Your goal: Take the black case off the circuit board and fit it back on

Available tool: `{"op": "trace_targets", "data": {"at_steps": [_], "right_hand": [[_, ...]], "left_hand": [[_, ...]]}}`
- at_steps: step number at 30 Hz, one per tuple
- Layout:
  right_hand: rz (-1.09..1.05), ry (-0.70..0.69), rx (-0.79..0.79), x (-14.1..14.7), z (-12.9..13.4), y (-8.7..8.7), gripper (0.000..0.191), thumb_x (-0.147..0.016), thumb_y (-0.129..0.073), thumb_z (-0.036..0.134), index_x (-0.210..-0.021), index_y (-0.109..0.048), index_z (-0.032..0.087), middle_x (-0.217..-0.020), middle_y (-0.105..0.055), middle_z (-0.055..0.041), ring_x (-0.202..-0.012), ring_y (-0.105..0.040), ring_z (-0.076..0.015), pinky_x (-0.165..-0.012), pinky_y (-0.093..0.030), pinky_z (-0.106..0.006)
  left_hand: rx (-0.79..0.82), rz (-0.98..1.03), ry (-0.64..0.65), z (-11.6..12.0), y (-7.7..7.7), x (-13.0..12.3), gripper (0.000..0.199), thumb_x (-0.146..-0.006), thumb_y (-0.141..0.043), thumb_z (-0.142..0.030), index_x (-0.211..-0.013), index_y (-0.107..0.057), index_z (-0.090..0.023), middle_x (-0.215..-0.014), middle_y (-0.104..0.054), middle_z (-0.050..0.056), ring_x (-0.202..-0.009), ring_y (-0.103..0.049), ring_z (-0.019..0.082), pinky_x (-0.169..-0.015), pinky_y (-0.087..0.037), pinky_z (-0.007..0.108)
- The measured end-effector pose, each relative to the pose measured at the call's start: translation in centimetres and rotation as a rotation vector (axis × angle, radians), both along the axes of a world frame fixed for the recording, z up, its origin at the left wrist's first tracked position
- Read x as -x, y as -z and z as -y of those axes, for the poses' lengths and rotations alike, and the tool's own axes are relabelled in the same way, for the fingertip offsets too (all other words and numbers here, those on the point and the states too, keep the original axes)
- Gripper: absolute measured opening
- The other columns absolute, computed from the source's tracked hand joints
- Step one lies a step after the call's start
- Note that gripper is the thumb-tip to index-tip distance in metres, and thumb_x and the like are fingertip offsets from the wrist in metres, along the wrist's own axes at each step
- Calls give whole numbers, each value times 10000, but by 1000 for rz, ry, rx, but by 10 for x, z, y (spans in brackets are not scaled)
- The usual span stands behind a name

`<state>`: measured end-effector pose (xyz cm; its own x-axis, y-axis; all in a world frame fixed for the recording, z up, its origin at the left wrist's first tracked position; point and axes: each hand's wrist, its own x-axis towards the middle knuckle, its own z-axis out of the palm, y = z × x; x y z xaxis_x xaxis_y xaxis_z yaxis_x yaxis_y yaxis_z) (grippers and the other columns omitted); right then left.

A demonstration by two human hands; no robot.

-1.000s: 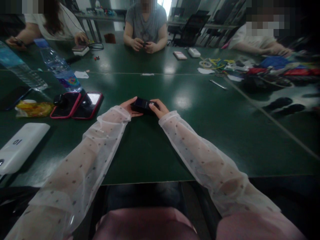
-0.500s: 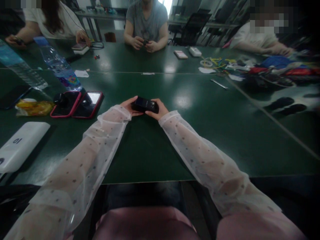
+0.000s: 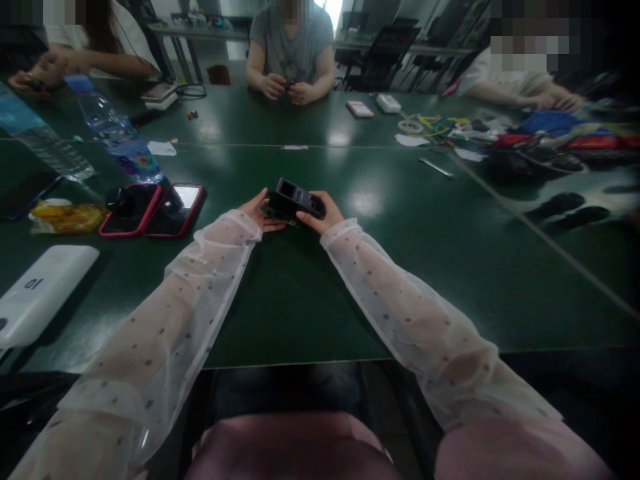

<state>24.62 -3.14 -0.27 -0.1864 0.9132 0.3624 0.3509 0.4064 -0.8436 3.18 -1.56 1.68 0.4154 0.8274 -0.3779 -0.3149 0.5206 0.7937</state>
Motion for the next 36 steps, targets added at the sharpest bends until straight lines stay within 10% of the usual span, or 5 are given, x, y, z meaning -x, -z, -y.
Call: {"op": "trace_targets", "data": {"at_steps": [20, 36], "right_hand": [[262, 504, -91, -52, -36, 20, 581, -732, -659, 555, -1189, -500, 233, -1109, -600, -132, -1081, -547, -339, -925, -437, -589], [393, 512, -83, -51, -31, 17, 613, -761, -625, 600, -1247, -510, 245, -1191, -559, -158, -1176, -460, -388, -939, -402, -630]], "left_hand": [[66, 3, -54, -4, 2, 3, 460, -887, -615, -344, -1311, -502, -205, -1254, -610, 171, -1181, -611, 312, -1090, -406, 489], [72, 20, -16, -4, 3, 5, 414, -912, -527, -287, -1316, -498, -198, -1197, -654, 155, -1138, -641, 290, -1096, -394, 494]]}}
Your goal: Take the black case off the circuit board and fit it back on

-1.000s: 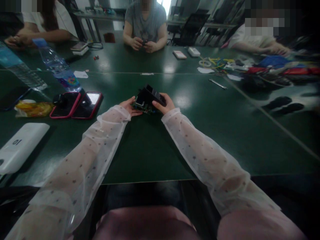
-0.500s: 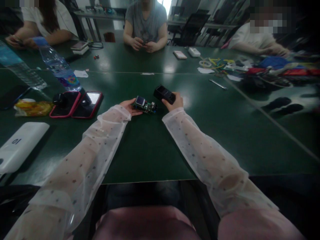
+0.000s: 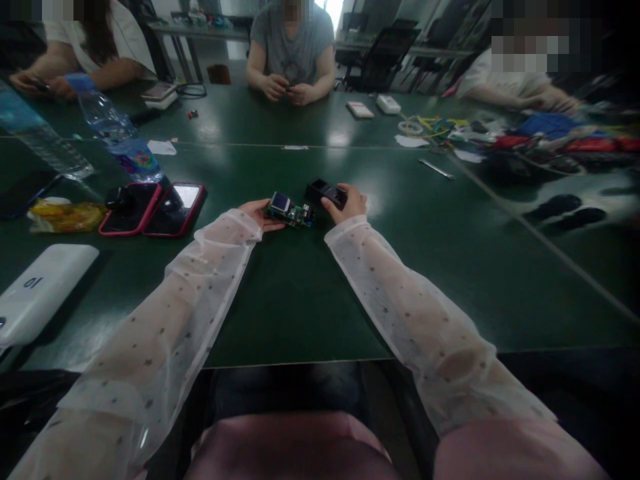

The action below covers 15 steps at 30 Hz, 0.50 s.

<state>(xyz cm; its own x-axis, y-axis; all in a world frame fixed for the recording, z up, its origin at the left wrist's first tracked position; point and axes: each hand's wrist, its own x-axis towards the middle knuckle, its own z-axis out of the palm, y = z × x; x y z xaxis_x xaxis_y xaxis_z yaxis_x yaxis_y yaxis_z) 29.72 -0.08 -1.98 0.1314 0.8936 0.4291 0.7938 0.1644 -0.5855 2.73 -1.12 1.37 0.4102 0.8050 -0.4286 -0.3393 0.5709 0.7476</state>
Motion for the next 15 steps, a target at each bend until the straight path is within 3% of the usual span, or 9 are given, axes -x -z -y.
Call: {"op": "trace_targets", "data": {"at_steps": [8, 15], "right_hand": [[-43, 15, 20, 5, 5, -6, 527, -823, -554, 585, -1209, -531, 228, -1212, -569, -166, -1191, -451, -378, -960, -388, -609], [-36, 19, 33, 5, 7, -10, 501, -785, -624, 514, -1191, -539, 233, -1209, -562, -160, -1187, -441, -384, -961, -381, -619]], "left_hand": [[-59, 12, 19, 2, -1, 2, 333, -883, -508, -154, -1210, -568, -174, -944, -733, 104, -996, -706, 264, -1097, -392, 483], [-87, 7, 33, 1, 2, 4, 280, -874, -503, -121, -1131, -591, -187, -978, -728, 107, -1072, -680, 274, -1136, -346, 496]]}}
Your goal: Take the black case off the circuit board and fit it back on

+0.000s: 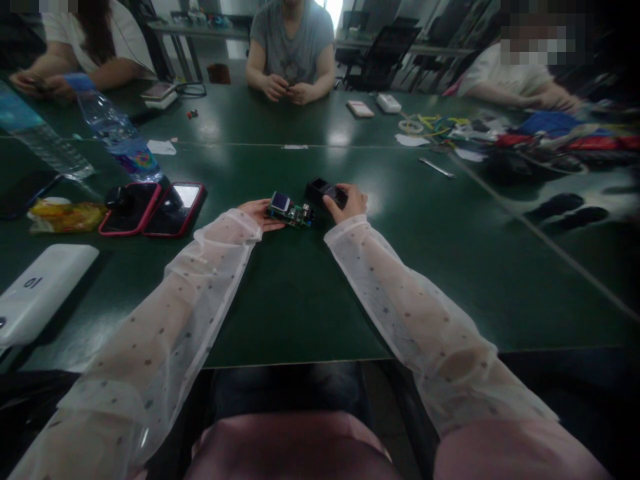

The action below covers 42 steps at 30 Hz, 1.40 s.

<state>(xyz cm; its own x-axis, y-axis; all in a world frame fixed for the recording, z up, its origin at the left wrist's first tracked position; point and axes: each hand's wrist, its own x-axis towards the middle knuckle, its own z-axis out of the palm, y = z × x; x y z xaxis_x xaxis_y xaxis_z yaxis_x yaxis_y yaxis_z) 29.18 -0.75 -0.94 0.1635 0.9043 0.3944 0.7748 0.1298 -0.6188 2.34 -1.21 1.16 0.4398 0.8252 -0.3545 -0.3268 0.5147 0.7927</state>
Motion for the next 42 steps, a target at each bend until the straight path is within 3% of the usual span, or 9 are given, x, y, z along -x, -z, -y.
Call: {"op": "trace_targets", "data": {"at_steps": [9, 14, 20, 27, 36, 42], "right_hand": [[80, -27, 11, -7, -14, 11, 550, -731, -699, 435, -1189, -511, 196, -1188, -569, -166, -1170, -490, -363, -996, -360, -600], [-56, -28, -86, -3, -11, 10, 509, -702, -707, 452, -1119, -541, 211, -1149, -603, -130, -1125, -527, -339, -970, -392, -572], [-275, -232, -165, 15, 6, -4, 600, -700, -693, 600, -1179, -522, 282, -1139, -603, -73, -1079, -566, -290, -945, -452, -528], [-298, -463, -91, 39, 25, -13, 606, -698, -717, 614, -1182, -527, 303, -1159, -598, -62, -1107, -570, -274, -979, -463, -500], [-339, -513, -93, 43, 34, -26, 603, -715, -708, 609, -1177, -530, 266, -1185, -607, -79, -1122, -581, -276, -957, -478, -480], [-312, -549, -122, 46, 36, -27, 613, -706, -718, 590, -1187, -531, 258, -1192, -599, -87, -1131, -576, -282, -941, -484, -472]], "left_hand": [[8, 13, 19, -6, 5, 2, 322, -878, -489, -92, -1176, -566, -187, -985, -726, 109, -994, -709, 261, -1101, -387, 500], [37, 9, -7, -7, 4, 0, 300, -889, -438, -51, -1140, -563, -156, -929, -725, 112, -897, -729, 254, -1054, -429, 507], [29, 31, -18, 0, -5, -1, 267, -857, -500, -45, -1088, -588, -143, -893, -727, 101, -865, -726, 246, -1016, -463, 489], [34, 24, -38, 0, -4, -4, 215, -870, -457, -51, -1008, -591, -148, -810, -732, 83, -795, -729, 226, -1049, -445, 485], [-6, 35, -48, 2, -4, -2, 186, -783, -579, -64, -944, -623, -146, -831, -720, 88, -899, -713, 250, -1001, -477, 486], [54, -29, -136, 6, -12, -8, 212, -760, -543, -58, -927, -625, -160, -785, -699, 76, -945, -697, 262, -997, -487, 486]]}}
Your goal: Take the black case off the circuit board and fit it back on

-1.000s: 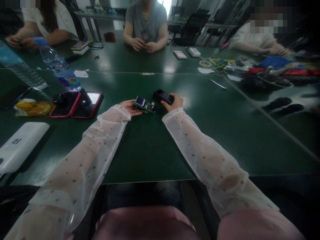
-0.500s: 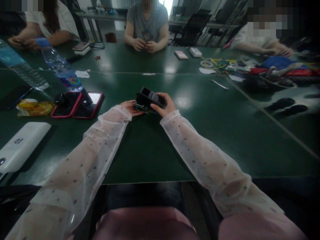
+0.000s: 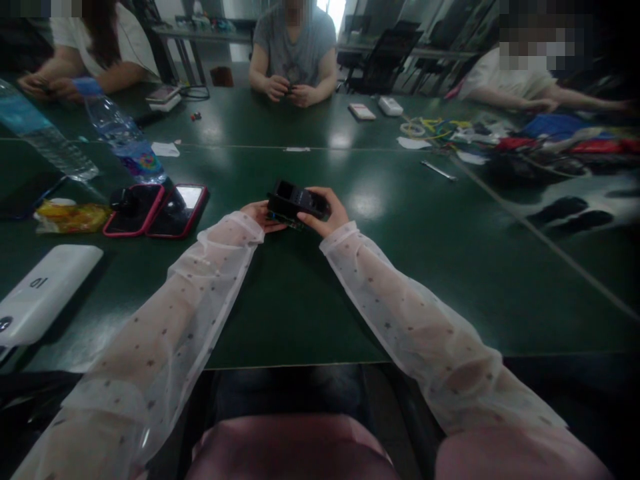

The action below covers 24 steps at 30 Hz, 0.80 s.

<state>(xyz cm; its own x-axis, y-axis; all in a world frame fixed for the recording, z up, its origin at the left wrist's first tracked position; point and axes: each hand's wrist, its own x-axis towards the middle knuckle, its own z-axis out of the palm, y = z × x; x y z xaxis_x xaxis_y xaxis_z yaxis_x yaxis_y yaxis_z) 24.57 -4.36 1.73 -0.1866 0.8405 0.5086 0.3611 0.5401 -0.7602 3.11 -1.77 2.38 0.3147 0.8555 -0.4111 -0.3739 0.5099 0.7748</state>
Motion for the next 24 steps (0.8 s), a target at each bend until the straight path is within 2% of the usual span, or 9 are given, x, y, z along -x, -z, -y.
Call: {"op": "trace_targets", "data": {"at_steps": [3, 7, 9, 11, 13, 15, 18, 21, 24], "right_hand": [[30, -2, 5, -1, -4, 6, 604, -705, -716, 578, -1194, -526, 278, -1201, -595, -78, -1143, -567, -289, -934, -485, -486], [76, 25, 6, -3, -9, 15, 577, -676, -737, 518, -1164, -531, 290, -1179, -609, -64, -1132, -570, -299, -955, -462, -524], [95, 16, 1, -2, -11, 19, 565, -666, -746, 473, -1152, -531, 281, -1155, -617, -66, -1113, -580, -297, -963, -457, -525], [114, -16, -4, 0, -10, 22, 558, -662, -750, 439, -1145, -528, 269, -1135, -618, -70, -1097, -590, -291, -962, -462, -512], [123, -49, -1, 2, -9, 22, 557, -661, -753, 428, -1140, -523, 260, -1125, -615, -74, -1092, -594, -286, -962, -466, -497], [106, -68, 26, 3, -7, 21, 576, -654, -765, 454, -1137, -520, 255, -1127, -612, -79, -1093, -596, -285, -967, -464, -488], [41, -114, 138, 1, -6, 17, 637, -649, -767, 563, -1148, -517, 255, -1079, -630, -74, -1027, -627, -270, -934, -487, -470], [-49, -148, 286, -2, -4, 12, 620, -722, -665, 669, -1171, -517, 267, -998, -656, -60, -952, -653, -243, -866, -521, -435], [-132, -188, 374, -4, -3, 8, 617, -732, -644, 689, -1174, -521, 276, -998, -673, -56, -942, -664, -232, -840, -534, -415]], "left_hand": [[16, -9, -17, 1, -3, -3, 195, -766, -548, -69, -918, -626, -164, -770, -692, 79, -944, -694, 265, -1000, -491, 475], [71, 1, -27, -2, -1, -2, 153, -875, -528, -200, -988, -627, -171, -791, -692, 95, -985, -685, 270, -1006, -485, 463], [33, 40, -9, -3, 2, -1, 246, -907, -535, -341, -1069, -620, -177, -886, -707, 110, -1065, -661, 281, -1029, -459, 477], [-7, 45, 35, -4, 4, 0, 433, -877, -566, -515, -1136, -608, -171, -991, -710, 138, -1141, -625, 312, -1039, -437, 508], [-40, 12, 50, -3, 6, -1, 556, -826, -599, -605, -1164, -604, -164, -1048, -703, 162, -1170, -607, 337, -1032, -436, 524], [-81, -22, 35, -1, 8, -1, 541, -805, -658, -565, -1171, -604, -170, -1069, -701, 162, -1151, -620, 333, -1020, -452, 512], [-130, -40, 35, 3, 7, -2, 469, -794, -733, -404, -1189, -595, -194, -1076, -700, 131, -1088, -657, 292, -1012, -475, 478], [-134, -39, 51, 7, 3, -2, 436, -790, -747, -315, -1186, -602, -208, -1066, -697, 104, -1044, -674, 261, -1012, -482, 469], [-124, -34, 49, 10, -1, -3, 388, -785, -753, -260, -1147, -627, -198, -1013, -701, 93, -1014, -680, 253, -1017, -476, 486]]}}
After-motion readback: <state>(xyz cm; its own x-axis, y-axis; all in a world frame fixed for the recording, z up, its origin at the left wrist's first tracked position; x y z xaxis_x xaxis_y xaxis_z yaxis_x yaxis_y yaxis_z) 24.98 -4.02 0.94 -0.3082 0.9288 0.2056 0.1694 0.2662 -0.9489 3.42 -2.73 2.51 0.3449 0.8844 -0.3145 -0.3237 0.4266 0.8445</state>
